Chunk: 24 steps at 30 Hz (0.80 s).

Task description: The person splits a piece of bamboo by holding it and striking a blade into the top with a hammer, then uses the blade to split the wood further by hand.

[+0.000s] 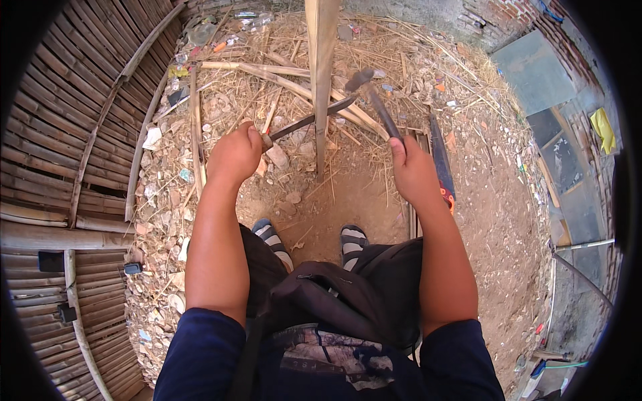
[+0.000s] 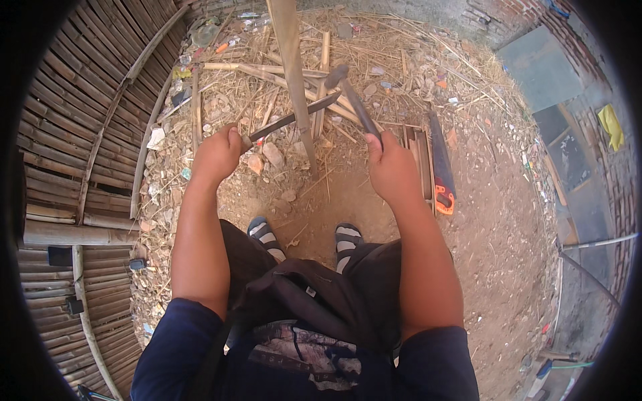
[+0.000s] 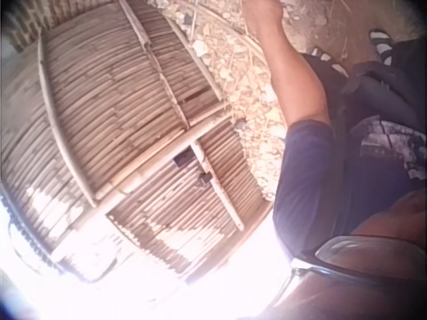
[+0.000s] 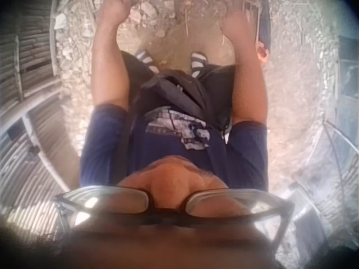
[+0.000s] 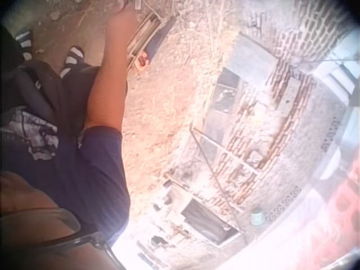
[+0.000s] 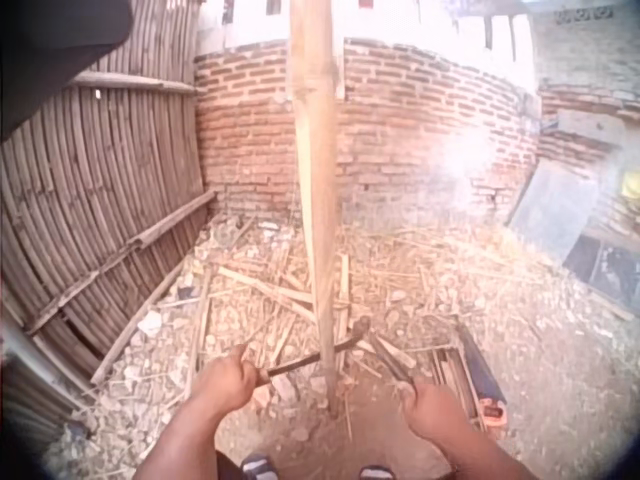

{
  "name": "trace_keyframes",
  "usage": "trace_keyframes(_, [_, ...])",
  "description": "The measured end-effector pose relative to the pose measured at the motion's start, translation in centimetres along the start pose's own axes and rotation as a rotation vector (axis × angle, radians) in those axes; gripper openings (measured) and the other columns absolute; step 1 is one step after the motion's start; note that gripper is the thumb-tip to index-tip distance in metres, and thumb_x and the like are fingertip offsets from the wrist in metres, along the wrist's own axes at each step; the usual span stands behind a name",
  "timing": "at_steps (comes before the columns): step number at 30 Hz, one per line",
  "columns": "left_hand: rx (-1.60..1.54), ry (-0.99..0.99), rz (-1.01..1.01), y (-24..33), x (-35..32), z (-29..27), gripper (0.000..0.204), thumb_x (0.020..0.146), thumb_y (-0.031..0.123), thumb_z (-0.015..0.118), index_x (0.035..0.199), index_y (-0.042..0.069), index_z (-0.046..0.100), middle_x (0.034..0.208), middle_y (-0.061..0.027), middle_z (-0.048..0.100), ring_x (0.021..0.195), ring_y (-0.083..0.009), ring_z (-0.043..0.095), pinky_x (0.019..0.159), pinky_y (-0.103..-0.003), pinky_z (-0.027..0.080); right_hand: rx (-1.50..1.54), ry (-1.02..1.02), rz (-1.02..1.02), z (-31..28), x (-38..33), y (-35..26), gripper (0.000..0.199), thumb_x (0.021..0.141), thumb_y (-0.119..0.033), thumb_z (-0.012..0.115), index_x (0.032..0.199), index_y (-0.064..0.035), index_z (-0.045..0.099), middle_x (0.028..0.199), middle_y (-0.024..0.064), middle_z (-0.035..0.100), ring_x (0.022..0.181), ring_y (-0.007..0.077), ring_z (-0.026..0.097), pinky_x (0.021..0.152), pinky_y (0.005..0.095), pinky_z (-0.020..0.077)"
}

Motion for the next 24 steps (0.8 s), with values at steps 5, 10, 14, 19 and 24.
trace_keyframes(5, [-0.024, 0.036, -0.039, -0.4, 0.4, -0.3, 0.059, 0.100, 0.032, 0.037, 0.149, 0.001, 0.049, 0.105, -0.0295, 0.072, 0.105, -0.0453, 0.068, 0.097, -0.052, 0.050, 0.132, 0.051, -0.020, 0.0, 0.3, 1.0, 0.045, 0.107, -0.042, 0.051, 0.099, -0.0001, 0.062, 0.076, 0.0246, 0.065, 0.071, 0.0447, 0.063, 0.063, 0.0491, 0.0470])
trace_keyframes(10, [0.009, -0.037, -0.056, -0.3, -0.1, -0.2, 0.061, 0.099, 0.031, 0.038, 0.150, 0.000, 0.045, 0.114, -0.0324, 0.069, 0.109, -0.0463, 0.067, 0.098, -0.053, 0.051, 0.452, 0.230, -0.047, -3.4, -0.5, -1.1, 0.041, 0.107, -0.038, 0.053, 0.101, 0.0006, 0.063, 0.077, 0.0239, 0.065, 0.070, 0.0435, 0.064, 0.063, 0.0474, 0.0467])
trace_keyframes(14, [0.002, -0.036, -0.013, 0.1, 0.0, 0.3, 0.060, 0.099, 0.030, 0.038, 0.150, 0.001, 0.046, 0.116, -0.0312, 0.069, 0.110, -0.0458, 0.067, 0.099, -0.052, 0.051, 0.091, 0.028, 0.016, 0.8, 0.2, -0.3, 0.041, 0.107, -0.039, 0.052, 0.102, 0.0006, 0.062, 0.080, 0.0257, 0.066, 0.076, 0.0451, 0.066, 0.065, 0.0488, 0.0475])
trace_keyframes(19, [0.016, -0.054, -0.013, 0.3, 0.1, 0.4, 0.058, 0.099, 0.029, 0.037, 0.148, 0.001, 0.048, 0.116, -0.0306, 0.069, 0.110, -0.0449, 0.067, 0.099, -0.052, 0.051, 0.154, 0.027, 0.020, 0.4, 0.2, 0.1, 0.042, 0.107, -0.040, 0.052, 0.099, 0.0000, 0.061, 0.081, 0.0261, 0.066, 0.079, 0.0449, 0.066, 0.067, 0.0490, 0.0476])
trace_keyframes(24, [0.020, -0.025, 0.011, -0.3, 0.4, 0.8, 0.057, 0.099, 0.028, 0.038, 0.147, 0.000, 0.049, 0.114, -0.0292, 0.070, 0.108, -0.0444, 0.068, 0.097, -0.052, 0.051, 0.364, 0.158, -0.017, -2.2, -0.5, -1.9, 0.044, 0.107, -0.042, 0.052, 0.096, 0.0003, 0.059, 0.079, 0.0256, 0.064, 0.077, 0.0445, 0.065, 0.066, 0.0492, 0.0472])
Point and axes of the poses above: each hand's wrist, its own x-axis towards the middle knuckle, its own z-axis out of the palm, y = z × x, the point moved 9 cm from there along x, towards the middle knuckle
